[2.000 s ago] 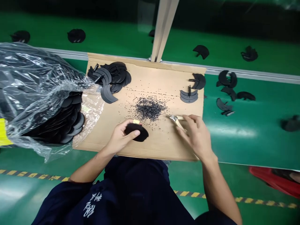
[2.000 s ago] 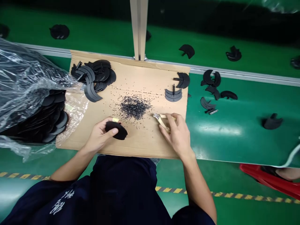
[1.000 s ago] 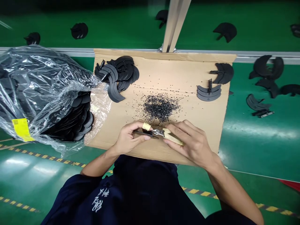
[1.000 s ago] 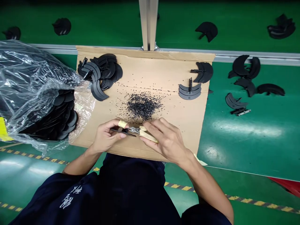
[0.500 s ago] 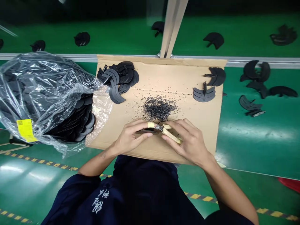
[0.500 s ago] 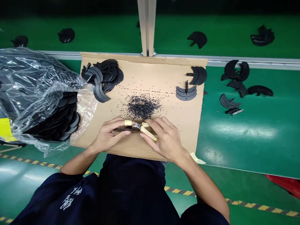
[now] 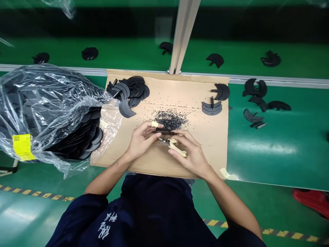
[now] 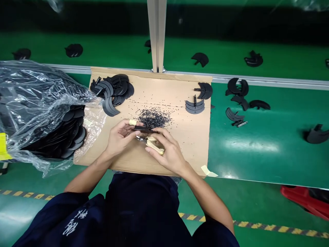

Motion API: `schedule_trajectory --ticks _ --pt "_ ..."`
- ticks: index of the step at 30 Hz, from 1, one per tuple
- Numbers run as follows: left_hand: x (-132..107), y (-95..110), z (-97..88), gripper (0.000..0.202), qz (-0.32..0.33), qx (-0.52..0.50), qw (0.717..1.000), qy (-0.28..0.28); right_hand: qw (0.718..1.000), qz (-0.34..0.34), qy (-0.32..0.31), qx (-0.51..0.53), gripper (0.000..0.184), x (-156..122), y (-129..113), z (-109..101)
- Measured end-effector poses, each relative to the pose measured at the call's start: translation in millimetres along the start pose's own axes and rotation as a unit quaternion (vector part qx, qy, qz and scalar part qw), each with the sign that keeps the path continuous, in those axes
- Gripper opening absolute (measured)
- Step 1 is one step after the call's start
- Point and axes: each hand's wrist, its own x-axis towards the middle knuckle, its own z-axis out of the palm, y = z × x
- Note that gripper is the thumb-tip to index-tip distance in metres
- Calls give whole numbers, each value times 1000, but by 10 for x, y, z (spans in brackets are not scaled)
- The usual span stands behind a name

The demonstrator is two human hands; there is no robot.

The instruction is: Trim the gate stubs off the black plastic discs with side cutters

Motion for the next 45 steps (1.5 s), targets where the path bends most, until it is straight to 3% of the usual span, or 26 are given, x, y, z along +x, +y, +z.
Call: schedule_trajectory --ticks 3,6,9,12,15,17,21,30,42,45 --pt "44 -3 -69 23 69 103 991 -47 992 -60 28 -106 35 30 -15 27" --pt "97 12 -151 23 174 215 956 -103 973 -117 28 -195 36 34 -68 35" --pt "117 32 -221 24 218 236 938 -127 977 -150 13 -149 38 14 -139 -28" --pt "76 64 -264 24 193 187 956 -116 988 -129 37 -79 42 -2 -163 -184" --pt "7 102 -250 21 151 137 974 -94 989 -82 73 -103 37 25 -107 -330" --pt "-24 122 -215 22 132 116 981 -81 990 -76 57 -108 34 66 -46 -373" --pt "-30 126 -158 22 129 89 985 -66 990 -102 0 -92 37 146 56 -357" --pt "11 110 -133 20 156 91 981 -77 980 -143 -20 -134 47 165 216 -311" --pt "3 28 -47 21 183 64 979 -56 928 -194 27 -317 18 155 158 -287" --pt "10 48 -80 26 180 77 978 -76 935 -193 30 -295 15 142 186 -296"
